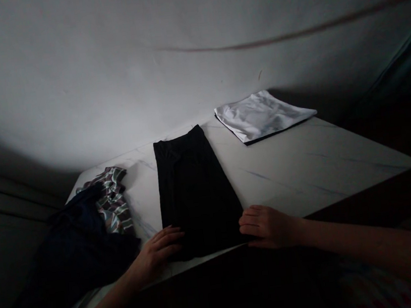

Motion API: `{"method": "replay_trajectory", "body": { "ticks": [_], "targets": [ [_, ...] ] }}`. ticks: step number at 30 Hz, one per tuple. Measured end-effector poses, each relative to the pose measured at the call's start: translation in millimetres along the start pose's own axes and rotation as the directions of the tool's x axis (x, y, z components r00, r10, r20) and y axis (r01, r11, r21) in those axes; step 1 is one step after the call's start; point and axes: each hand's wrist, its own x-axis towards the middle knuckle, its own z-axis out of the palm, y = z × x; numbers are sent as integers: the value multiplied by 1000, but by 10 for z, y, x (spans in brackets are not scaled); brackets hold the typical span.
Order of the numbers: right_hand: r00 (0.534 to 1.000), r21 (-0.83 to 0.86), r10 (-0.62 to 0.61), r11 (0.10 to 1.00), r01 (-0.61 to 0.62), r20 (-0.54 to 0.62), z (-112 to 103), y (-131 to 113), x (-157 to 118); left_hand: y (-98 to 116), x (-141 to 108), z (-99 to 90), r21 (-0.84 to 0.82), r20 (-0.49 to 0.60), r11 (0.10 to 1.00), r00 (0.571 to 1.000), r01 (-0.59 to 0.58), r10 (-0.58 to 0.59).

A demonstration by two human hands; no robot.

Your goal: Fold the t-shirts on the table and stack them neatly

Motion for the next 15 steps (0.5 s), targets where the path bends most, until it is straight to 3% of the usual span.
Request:
{"method": "replay_trajectory", "body": {
  "ticks": [3,8,15],
  "targets": [
    [999,152,13,988,-18,35,-156,23,-27,121,-29,-78,-101,63,995,998,10,-4],
    [982,319,111,935,-154,150,-444,33,-62,325,-116,-117,-151,159,984,985,97,-73],
    [918,441,322,806,-395,233,-413,-24,-178,483,-159,-204,-286,164,929,967,236,-195]
  ]
}}
